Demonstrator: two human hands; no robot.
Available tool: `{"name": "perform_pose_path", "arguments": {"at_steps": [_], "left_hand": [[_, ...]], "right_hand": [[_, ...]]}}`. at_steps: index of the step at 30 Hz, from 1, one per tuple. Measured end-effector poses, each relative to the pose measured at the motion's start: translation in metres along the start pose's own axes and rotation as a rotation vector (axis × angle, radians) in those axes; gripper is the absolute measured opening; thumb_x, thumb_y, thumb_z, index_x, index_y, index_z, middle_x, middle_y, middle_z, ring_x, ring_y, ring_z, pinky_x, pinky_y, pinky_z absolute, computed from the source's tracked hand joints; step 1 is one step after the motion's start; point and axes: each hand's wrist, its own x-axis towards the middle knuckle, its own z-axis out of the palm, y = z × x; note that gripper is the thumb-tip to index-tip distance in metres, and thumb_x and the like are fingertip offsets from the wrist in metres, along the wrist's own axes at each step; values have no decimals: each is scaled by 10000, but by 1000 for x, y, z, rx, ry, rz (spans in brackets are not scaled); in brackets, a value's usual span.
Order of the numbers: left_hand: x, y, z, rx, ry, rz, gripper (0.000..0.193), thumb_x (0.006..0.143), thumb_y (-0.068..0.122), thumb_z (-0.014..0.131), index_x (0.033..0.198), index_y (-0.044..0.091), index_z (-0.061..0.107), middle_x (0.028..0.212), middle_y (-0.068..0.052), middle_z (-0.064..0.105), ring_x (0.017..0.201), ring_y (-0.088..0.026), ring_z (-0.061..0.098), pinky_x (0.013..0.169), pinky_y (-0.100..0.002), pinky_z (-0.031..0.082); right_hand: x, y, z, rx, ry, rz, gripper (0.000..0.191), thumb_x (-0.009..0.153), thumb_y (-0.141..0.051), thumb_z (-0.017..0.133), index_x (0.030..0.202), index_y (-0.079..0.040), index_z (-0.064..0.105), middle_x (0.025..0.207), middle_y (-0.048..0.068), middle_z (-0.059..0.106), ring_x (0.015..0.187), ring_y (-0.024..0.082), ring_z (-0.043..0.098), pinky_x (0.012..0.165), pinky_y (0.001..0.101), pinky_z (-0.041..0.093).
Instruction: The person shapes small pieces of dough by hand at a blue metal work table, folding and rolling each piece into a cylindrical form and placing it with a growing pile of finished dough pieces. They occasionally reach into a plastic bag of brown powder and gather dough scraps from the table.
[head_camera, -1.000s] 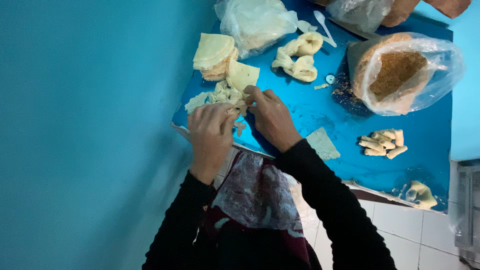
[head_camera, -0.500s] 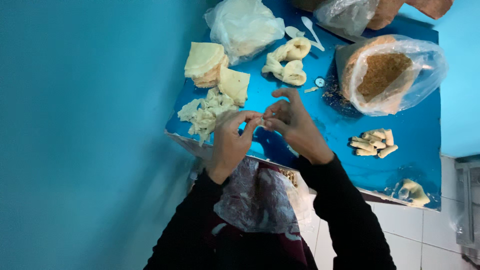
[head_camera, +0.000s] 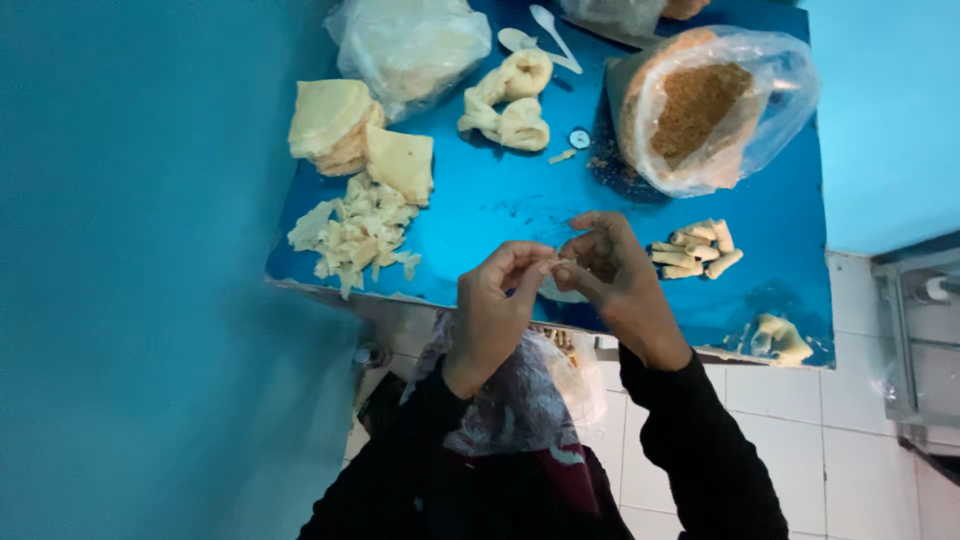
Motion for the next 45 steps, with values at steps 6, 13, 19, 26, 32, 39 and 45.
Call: {"name": "perform_pose_path", "arguments": {"at_steps": [6,13,19,26,32,39,45], "left_hand": [[-3,-17,22,-300,49,39,72,1023,20,615,1086,-10,635,1047,-66,736,988,-105,707,886,-262,587],[-1,-15,18,30,-31,90,76,984,34,655,1060,25,660,961,-78,747,899,-154,750,774,-291,599],[-1,-10,11,577,-119,370,42,956,100,697,963,64,677,838,-86,658,831,-281,625,764,-430,474],[-4,-17,10,749,-103,469,53,968,120,693,1006,91,672,966,-61,617,968,-276,589,832,-442,449],[-5,-22,2,719,-107,602,198,967,132,701,1155,72,689,1073,-76,605,971,-279,592,789,-429,464],[-6,-32,0,747,-176,713,191,951,158,721,1127,93,684,1080,-55,622,998,-263,604,832,-421,491],[-8,-46,1,781,-159,764,263,966,195,722,1192,65,681,1098,-63,622,1017,-254,598,858,-421,493]], "right_hand": [[-11,9,-17,46,34,-76,490,881,67,735,1303,-44,511,982,48,609,947,136,615,854,276,504],[-2,4,-38,-22,51,53,428,882,27,699,1258,-68,519,973,30,655,887,126,628,775,275,516],[-6,10,-35,-443,22,26,476,875,-29,737,1274,-54,479,919,78,651,839,164,650,730,327,537],[-11,5,-25,-782,124,-48,513,859,-38,743,1279,-39,449,890,137,724,792,301,731,669,413,548],[-1,-32,-84,-1060,393,-430,252,990,8,697,1164,-26,518,1072,166,755,902,347,771,678,400,594],[109,-11,-134,-1219,272,-565,250,954,87,651,1163,-7,550,973,222,727,998,426,727,812,482,593],[145,6,-128,-1542,304,-372,529,820,-168,804,1181,120,545,763,291,683,727,469,695,676,536,562]]}}
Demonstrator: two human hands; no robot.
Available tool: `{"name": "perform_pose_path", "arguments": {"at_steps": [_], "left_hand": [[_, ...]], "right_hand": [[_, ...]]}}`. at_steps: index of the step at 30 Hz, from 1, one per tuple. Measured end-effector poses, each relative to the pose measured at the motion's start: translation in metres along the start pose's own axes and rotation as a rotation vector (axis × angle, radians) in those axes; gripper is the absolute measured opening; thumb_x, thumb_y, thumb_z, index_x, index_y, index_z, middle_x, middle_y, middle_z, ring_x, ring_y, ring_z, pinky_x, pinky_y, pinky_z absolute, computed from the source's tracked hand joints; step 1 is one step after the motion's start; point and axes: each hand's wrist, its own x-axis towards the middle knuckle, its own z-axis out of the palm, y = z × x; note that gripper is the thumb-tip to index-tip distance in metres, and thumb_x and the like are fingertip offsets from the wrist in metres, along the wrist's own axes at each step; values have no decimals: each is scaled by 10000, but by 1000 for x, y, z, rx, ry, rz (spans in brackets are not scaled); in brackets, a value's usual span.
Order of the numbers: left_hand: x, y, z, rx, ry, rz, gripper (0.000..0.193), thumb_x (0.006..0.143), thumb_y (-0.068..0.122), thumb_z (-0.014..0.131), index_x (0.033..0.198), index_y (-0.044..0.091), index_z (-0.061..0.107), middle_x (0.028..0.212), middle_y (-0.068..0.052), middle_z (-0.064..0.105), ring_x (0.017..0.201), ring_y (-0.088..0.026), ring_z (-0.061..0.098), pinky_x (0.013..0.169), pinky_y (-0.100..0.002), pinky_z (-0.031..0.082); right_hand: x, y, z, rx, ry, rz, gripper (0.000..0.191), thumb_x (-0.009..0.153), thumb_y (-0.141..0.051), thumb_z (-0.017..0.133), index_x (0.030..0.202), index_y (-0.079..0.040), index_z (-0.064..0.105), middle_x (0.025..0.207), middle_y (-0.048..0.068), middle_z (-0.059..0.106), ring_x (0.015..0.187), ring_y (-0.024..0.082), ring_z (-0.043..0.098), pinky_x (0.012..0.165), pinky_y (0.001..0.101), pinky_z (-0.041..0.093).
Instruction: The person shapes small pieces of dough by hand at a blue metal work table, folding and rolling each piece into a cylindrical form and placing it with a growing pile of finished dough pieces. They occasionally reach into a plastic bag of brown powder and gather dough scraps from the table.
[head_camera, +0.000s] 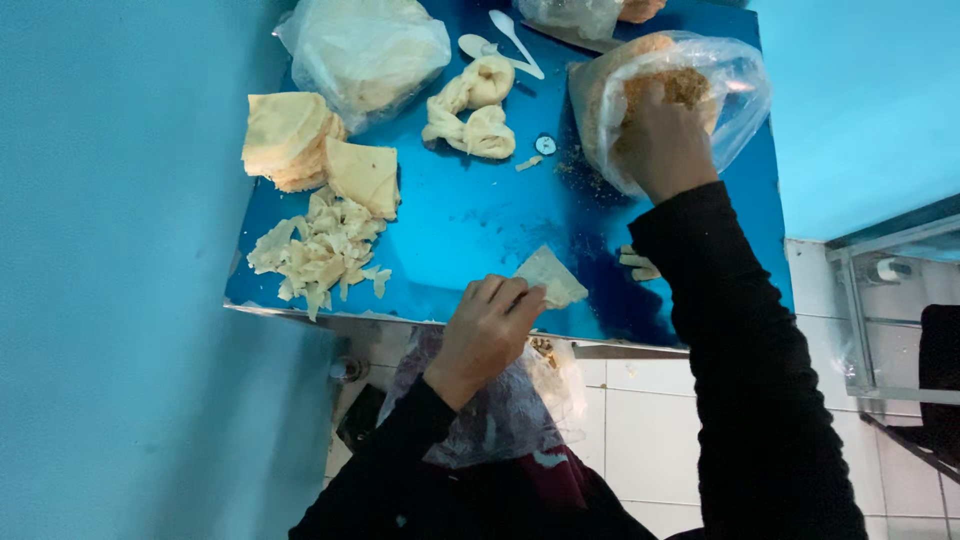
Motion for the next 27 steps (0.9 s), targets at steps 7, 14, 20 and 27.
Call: {"name": "perform_pose_path", "arguments": {"at_steps": [7,14,20,27], "left_hand": [[-2,-1,1,54,-26,23,326,976,209,718,1245,33,670,1103,-73,605,1019,-248,574,860,-411,490],[6,5,-9,-45,46,-93,308,985,127,676,1258,-9,629,1117,-118,607,1028,-302,570,890,-412,489],[14,6,-29,27,63,-349,218,930,136,708,1092,22,616,1045,-148,588,982,-351,553,829,-469,444],[16,11,-25,51,-25,-403,238,870,180,757,995,43,607,986,-129,577,962,-335,560,797,-486,424]], "right_hand": [[6,-6,5,-31,-188,-13,475,898,-158,727,1193,128,489,793,322,680,747,441,726,694,503,593],[10,-7,7,-93,-129,-151,467,867,-126,735,1177,110,478,848,301,693,758,438,723,701,500,587],[5,16,-49,180,-117,3,303,1076,-108,682,1171,68,454,908,253,677,866,391,715,763,471,566],[-82,-73,-75,762,-373,-30,297,906,-111,727,1092,-79,498,907,103,753,838,206,766,724,375,592]]}}
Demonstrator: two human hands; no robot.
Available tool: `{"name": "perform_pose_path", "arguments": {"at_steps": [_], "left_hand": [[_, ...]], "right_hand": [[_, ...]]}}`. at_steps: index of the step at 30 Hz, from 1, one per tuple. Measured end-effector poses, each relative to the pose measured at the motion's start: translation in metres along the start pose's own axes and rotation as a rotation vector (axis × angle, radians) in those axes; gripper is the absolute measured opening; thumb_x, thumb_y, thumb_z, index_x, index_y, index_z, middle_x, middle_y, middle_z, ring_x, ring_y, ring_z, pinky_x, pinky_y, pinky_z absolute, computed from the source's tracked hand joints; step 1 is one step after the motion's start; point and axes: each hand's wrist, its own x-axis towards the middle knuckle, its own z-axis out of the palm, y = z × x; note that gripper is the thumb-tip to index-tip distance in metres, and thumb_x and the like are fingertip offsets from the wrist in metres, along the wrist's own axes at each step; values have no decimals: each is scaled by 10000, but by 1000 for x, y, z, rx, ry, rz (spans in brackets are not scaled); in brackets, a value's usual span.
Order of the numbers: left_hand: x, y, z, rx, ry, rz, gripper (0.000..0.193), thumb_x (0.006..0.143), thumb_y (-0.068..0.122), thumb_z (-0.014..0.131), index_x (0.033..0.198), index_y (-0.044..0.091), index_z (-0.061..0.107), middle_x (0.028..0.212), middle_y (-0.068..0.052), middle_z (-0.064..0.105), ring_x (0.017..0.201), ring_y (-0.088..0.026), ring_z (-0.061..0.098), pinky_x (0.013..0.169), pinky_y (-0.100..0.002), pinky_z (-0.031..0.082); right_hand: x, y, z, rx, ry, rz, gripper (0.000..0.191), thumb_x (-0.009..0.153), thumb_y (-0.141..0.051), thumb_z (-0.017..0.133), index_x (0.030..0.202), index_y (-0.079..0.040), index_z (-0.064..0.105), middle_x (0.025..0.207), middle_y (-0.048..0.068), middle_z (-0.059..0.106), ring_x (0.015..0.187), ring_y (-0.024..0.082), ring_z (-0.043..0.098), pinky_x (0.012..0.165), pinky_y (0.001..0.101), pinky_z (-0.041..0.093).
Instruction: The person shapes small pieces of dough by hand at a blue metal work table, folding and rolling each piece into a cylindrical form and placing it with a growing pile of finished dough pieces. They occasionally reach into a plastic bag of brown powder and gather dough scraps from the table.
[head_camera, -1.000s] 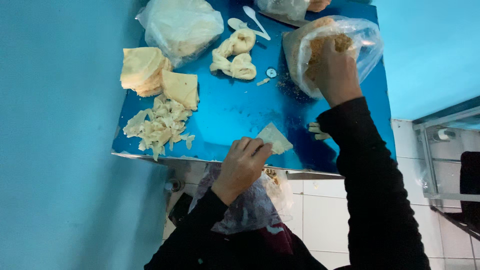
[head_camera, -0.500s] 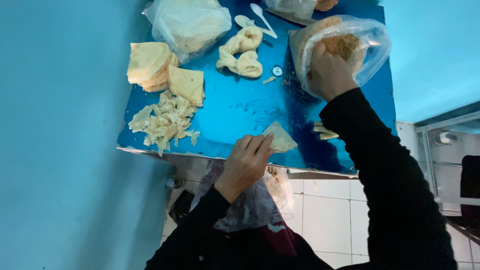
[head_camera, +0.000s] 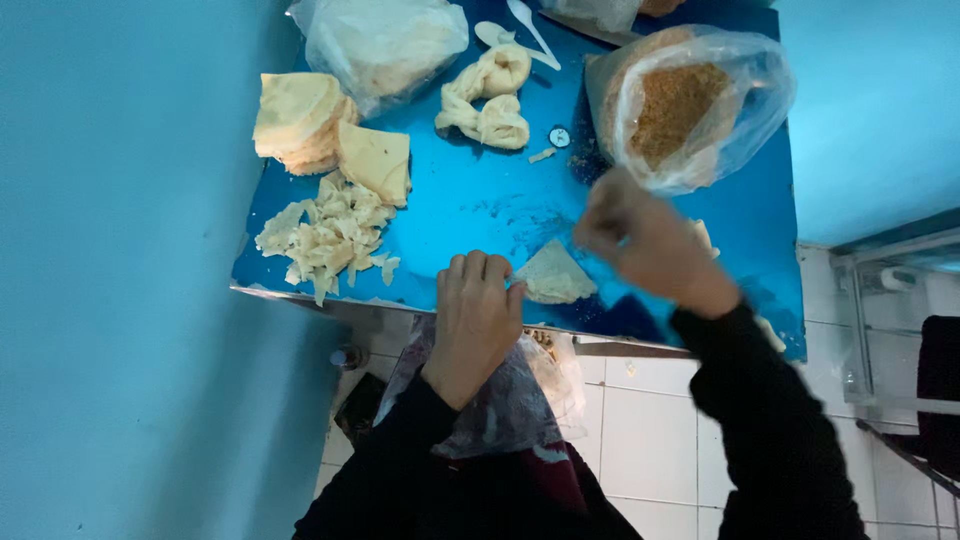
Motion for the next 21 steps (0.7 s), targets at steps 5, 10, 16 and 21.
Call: {"name": "perform_pose_path", "arguments": {"at_steps": [5,10,16,21], "left_hand": [[0,-2,9,89,-66,14,192,908,184,746,964,47,624,934,-129,582,912,-320,566,783,-488,427],[0,0,11,88,-44,11,153,893,162,730,929,45,637,923,-125,604,924,-315,590,796,-477,444],[2,3,8,54,-46,1,129,910,142,715,928,43,634,915,-123,612,902,-311,595,780,-473,443],[2,5,6,-3,-36,7,142,921,139,708,941,41,609,911,-123,611,885,-314,593,773,-465,447]], "right_hand": [[-15,-22,57,-5,-25,-7,260,951,-71,674,1078,-26,451,894,161,677,835,378,692,652,457,509],[-32,-22,60,-109,87,-199,190,949,-48,653,1051,-56,492,926,172,669,848,393,677,674,464,534],[-47,-18,63,-344,181,-211,252,910,-30,664,1113,-63,519,924,167,674,867,369,684,669,456,533],[-49,-22,63,-393,208,-188,290,886,-12,668,1132,-72,527,889,150,687,859,357,693,657,463,529]]}}
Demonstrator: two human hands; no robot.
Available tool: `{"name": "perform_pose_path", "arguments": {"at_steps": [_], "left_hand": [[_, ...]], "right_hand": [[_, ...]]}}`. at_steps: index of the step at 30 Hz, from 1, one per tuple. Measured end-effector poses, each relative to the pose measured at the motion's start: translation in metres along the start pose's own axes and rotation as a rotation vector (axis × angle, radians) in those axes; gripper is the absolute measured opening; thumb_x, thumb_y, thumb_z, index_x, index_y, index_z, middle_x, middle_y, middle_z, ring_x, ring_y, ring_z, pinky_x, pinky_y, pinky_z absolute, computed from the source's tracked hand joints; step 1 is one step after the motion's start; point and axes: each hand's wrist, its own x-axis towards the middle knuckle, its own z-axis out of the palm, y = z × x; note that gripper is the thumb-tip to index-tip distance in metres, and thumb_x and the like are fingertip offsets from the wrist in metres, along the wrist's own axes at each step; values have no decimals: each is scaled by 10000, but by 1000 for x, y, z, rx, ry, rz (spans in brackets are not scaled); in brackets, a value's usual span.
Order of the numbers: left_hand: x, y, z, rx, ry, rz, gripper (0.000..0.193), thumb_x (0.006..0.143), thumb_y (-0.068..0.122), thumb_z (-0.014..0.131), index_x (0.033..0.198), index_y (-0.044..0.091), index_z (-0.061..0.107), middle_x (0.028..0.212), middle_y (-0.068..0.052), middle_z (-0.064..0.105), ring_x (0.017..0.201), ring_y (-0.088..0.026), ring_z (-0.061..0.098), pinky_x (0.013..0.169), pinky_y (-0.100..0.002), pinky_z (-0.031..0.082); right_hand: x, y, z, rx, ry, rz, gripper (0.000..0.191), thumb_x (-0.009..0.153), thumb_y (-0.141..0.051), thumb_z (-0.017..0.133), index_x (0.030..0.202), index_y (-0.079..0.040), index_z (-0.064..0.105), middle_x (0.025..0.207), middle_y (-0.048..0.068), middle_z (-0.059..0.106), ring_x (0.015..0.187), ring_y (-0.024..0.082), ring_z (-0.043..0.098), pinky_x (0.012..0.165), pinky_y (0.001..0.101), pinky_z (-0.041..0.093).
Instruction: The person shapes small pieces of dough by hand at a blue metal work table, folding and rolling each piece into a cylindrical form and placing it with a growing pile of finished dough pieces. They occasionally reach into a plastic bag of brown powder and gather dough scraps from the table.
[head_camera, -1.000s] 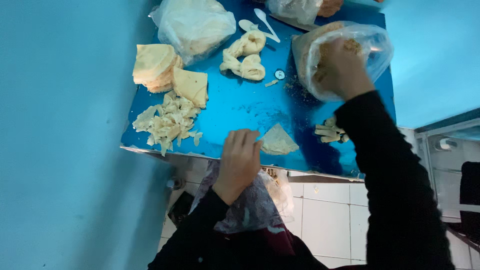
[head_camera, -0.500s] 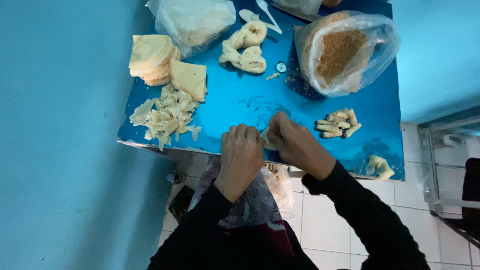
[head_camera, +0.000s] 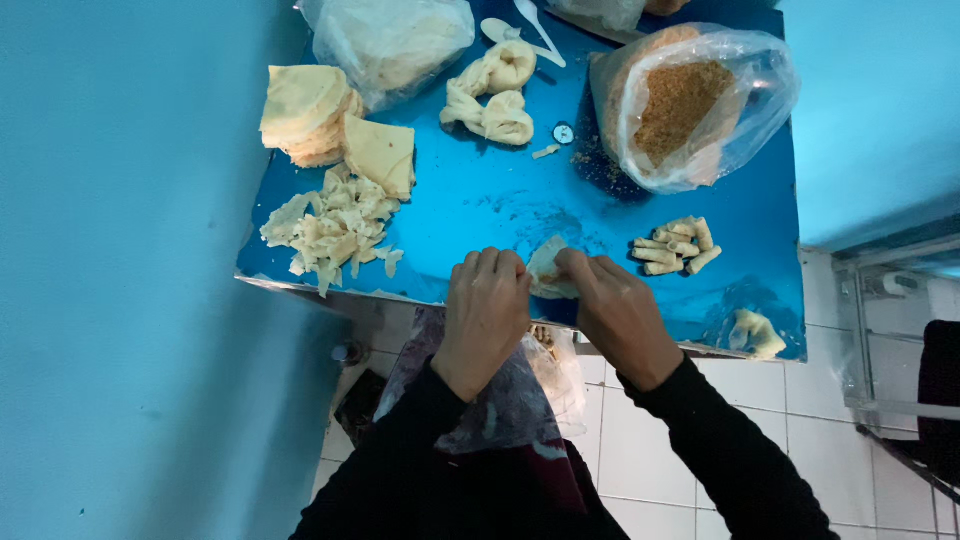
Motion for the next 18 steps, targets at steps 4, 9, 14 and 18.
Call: {"name": "perform_pose_path", "arguments": {"at_steps": [4,9,14,18], "left_hand": [[0,1,1,-124,-16,-22,149,964,135,691,971,38,579,873,-129,619,835,-324,617,749,-475,477],[-1,3,3,-270,-70,-126,183,979,133,661,1093,20,573,862,-158,660,817,-341,685,652,-461,538],[-5,3,0,-432,-37,-103,164,1025,89,597,1162,8,559,1021,-192,722,929,-358,726,706,-438,578],[-7,2,-2,-556,-70,-96,164,1030,56,588,1187,12,574,1055,-181,735,967,-343,741,741,-406,593]], "right_hand": [[-8,2,-9,-6,32,90,273,912,3,656,1143,-60,524,914,168,689,855,370,695,653,471,527],[-13,8,-4,0,77,174,296,909,-3,660,1164,-4,508,942,175,706,876,374,706,671,472,541],[-7,9,1,-56,-30,213,310,918,41,627,1190,-27,497,951,161,714,913,369,716,715,486,542],[-3,9,-9,191,-104,272,410,906,66,599,1266,5,414,1077,219,669,975,397,711,703,469,562]]}}
